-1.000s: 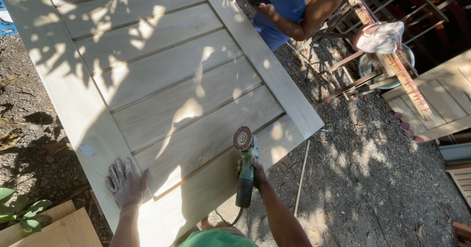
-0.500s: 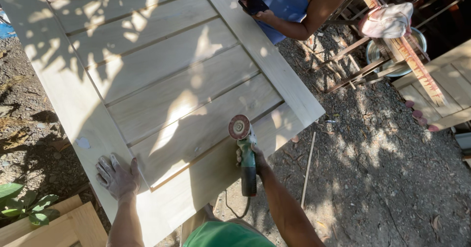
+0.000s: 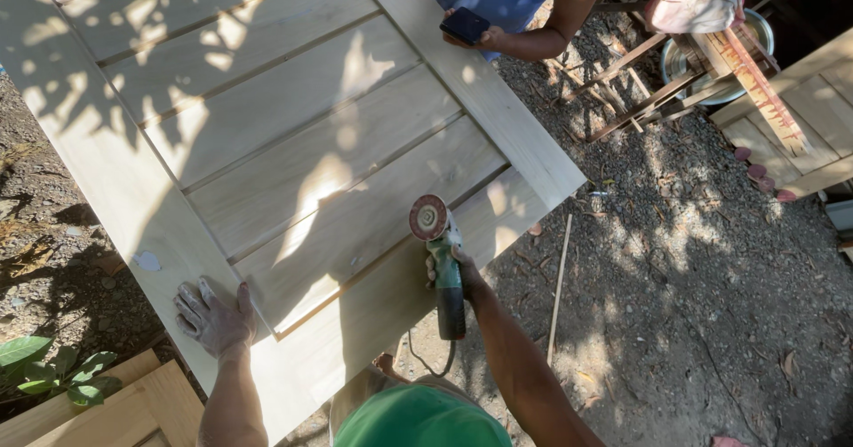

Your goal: The person uses an orbital sander to smooth the surface of a large wooden door. They move the sander across the panels and frame, then flip the door to sand the other side.

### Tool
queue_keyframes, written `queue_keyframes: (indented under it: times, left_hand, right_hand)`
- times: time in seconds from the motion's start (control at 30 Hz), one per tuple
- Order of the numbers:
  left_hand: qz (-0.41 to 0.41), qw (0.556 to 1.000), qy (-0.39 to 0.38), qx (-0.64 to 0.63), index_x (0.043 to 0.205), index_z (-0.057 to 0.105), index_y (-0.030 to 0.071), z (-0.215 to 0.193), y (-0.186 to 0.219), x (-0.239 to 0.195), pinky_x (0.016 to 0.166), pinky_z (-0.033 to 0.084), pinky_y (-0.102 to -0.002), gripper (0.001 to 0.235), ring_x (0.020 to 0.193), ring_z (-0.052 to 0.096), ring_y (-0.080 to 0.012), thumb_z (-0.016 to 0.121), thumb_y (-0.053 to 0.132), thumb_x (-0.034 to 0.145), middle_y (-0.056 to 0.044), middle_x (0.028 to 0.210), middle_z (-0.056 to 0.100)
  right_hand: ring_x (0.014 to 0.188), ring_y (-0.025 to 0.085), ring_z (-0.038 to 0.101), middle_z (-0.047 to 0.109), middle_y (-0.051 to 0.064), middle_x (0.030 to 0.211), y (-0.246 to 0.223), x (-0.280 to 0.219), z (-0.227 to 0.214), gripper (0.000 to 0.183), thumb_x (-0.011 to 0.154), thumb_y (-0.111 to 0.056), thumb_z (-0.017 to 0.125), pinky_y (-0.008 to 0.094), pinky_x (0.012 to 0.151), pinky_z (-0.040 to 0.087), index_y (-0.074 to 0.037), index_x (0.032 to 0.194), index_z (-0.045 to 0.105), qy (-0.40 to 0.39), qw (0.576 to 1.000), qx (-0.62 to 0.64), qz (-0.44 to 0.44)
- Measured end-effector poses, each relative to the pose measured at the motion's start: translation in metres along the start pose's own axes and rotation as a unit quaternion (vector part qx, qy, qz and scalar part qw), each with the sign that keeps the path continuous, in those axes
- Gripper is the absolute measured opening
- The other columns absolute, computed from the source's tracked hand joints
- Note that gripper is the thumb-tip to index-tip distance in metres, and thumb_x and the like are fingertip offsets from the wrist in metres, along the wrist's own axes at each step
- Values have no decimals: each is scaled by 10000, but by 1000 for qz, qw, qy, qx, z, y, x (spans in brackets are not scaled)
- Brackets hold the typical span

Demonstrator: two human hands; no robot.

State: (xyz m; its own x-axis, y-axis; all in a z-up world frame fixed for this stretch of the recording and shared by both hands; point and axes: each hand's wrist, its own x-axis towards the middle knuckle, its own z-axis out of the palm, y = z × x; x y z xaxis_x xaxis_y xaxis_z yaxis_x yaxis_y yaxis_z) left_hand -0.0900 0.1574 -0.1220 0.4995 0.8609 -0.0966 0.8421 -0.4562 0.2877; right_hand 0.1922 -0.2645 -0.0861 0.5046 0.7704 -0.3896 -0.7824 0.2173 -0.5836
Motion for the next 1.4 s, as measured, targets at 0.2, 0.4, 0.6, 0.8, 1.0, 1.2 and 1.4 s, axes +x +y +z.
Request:
queue_keyframes:
  times: [0.2,0.4,0.6,0.8,1.0,1.2,1.4]
  left_hand:
    - [-7,1000,-8,-8,1647,211,98,3,-3,-1,1248,71,-606,974,1588,16,-387,284,771,946,-242,1714,77]
    - [9,1000,-7,-14,1645,195,71,1,-5,-5,1250,45,-611,986,1597,-15,-377,267,771,954,-251,1711,55]
    - [-5,998,-44,-36,1660,179,72,-11,0,-1,1260,27,-623,988,1594,-44,-404,301,763,964,-262,1718,14]
    - [2,998,-44,-44,1675,161,25,-19,7,-2,1264,14,-635,1002,1611,-50,-415,375,718,983,-293,1729,5]
    - [8,996,-54,-64,1700,184,4,-36,17,-6,1278,16,-668,1010,1612,-41,-468,400,712,1012,-323,1728,19]
    - [-20,995,-80,-55,1690,191,25,-28,15,3,1270,53,-696,1011,1617,-27,-459,398,718,983,-302,1741,25]
    - [-11,995,-88,-40,1702,170,8,-26,13,3,1254,54,-724,1020,1613,-43,-465,351,739,1014,-319,1735,20]
  right_hand:
    - [845,243,719,674,132,1014,-1,0,-1,757,897,-615,671,462,764,637,-32,1352,508,-11,1000,-3,17]
    - [830,261,723,679,148,1006,-1,-1,-2,755,897,-599,678,494,762,638,-18,1349,514,-8,999,-16,28]
    - [864,272,735,684,145,1040,3,8,-8,702,906,-552,712,499,795,638,-12,1318,533,-19,999,9,46]
    - [865,267,732,679,140,1040,-1,6,-6,679,913,-535,721,494,798,637,-19,1320,551,-3,999,1,44]
    - [851,253,728,674,131,1023,-1,6,-4,699,894,-544,720,488,782,645,-33,1342,555,6,999,-6,38]
    - [844,253,726,670,141,1024,-4,5,0,707,895,-553,747,491,770,643,-17,1316,558,10,999,-24,22]
    - [835,250,726,670,141,1007,-9,4,9,737,856,-578,769,490,758,646,-26,1297,558,18,999,-31,25]
